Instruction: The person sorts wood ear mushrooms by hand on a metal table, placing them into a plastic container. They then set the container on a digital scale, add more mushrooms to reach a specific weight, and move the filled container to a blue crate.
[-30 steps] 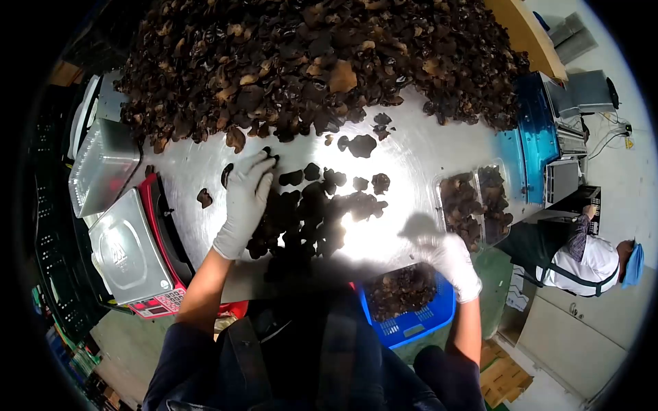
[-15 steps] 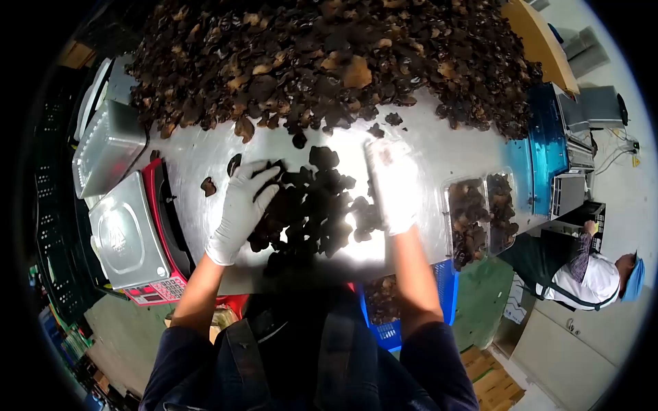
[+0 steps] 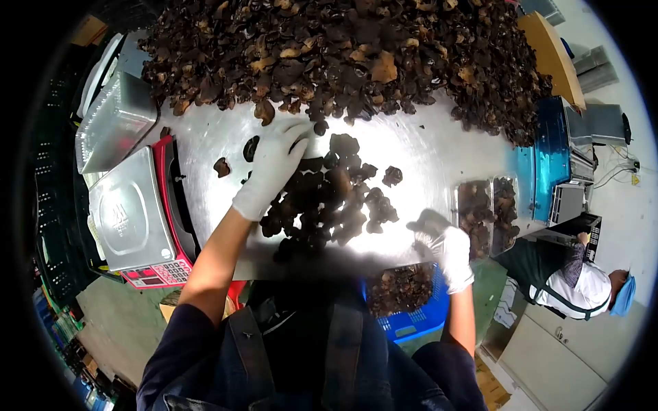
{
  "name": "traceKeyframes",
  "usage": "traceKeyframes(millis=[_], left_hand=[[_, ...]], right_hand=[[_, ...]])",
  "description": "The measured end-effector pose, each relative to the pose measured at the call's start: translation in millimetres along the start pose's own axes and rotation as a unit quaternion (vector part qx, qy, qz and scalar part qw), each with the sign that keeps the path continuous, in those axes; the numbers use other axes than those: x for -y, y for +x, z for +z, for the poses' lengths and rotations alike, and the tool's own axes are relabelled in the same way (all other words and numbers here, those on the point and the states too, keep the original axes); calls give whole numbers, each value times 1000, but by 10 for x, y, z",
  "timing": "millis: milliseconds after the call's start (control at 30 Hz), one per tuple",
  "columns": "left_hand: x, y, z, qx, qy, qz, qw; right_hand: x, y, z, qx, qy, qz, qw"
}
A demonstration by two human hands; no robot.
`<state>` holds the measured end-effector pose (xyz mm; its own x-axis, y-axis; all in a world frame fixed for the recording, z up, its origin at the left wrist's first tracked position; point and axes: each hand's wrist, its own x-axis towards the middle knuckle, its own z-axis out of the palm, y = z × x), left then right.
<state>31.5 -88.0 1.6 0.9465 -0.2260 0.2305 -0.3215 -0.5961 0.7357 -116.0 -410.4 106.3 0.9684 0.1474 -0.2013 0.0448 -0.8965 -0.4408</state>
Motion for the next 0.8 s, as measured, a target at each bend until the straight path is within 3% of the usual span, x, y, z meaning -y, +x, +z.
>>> traceKeyframes(millis=[33, 67, 100, 133, 200, 233, 267, 333, 400, 467, 600, 667, 700, 800], left_hand=[[10, 46, 68, 7, 38, 39, 998], [21, 97, 142, 11, 78, 79, 994], [52, 128, 258, 68, 75, 76, 992], [-10, 155, 273, 64, 76, 73, 992], [-116, 204, 249, 129, 13, 133, 983], [-82, 183, 286, 101, 53, 201, 973], [-97, 149, 316, 124, 70, 180, 973], [-73, 100, 306, 123, 127, 232, 957], [-134, -19, 119, 166, 161, 196, 953], [-77, -181, -91, 254, 116, 89, 956], [37, -564, -332, 161, 113, 117, 973], [62, -544, -447, 123, 24, 85, 988], [131, -481, -446, 59, 7, 89, 994], [334, -147, -396, -71, 53, 8, 996]], right_hand=[[-187, -107, 331, -84, 19, 113, 990], [-203, -116, 481, -130, 93, 115, 980], [-187, -44, 624, -172, 48, 85, 980], [-123, 98, 744, -213, 4, 53, 976], [219, 519, 892, -217, -13, 38, 975], [297, 683, 1025, -226, 55, 37, 972], [327, 828, 1131, -234, 123, 36, 964], [551, 1066, 1111, -181, 111, -4, 977], [466, 1182, 1343, -83, 63, -76, 992], [710, 1188, 1325, -83, 106, -124, 983], [954, 1162, 1164, -38, 94, -214, 972], [941, 1396, 1070, -42, 190, -220, 956], [948, 1494, 1114, -82, 279, -134, 947], [1083, 2083, 995, -272, 75, -122, 952]])
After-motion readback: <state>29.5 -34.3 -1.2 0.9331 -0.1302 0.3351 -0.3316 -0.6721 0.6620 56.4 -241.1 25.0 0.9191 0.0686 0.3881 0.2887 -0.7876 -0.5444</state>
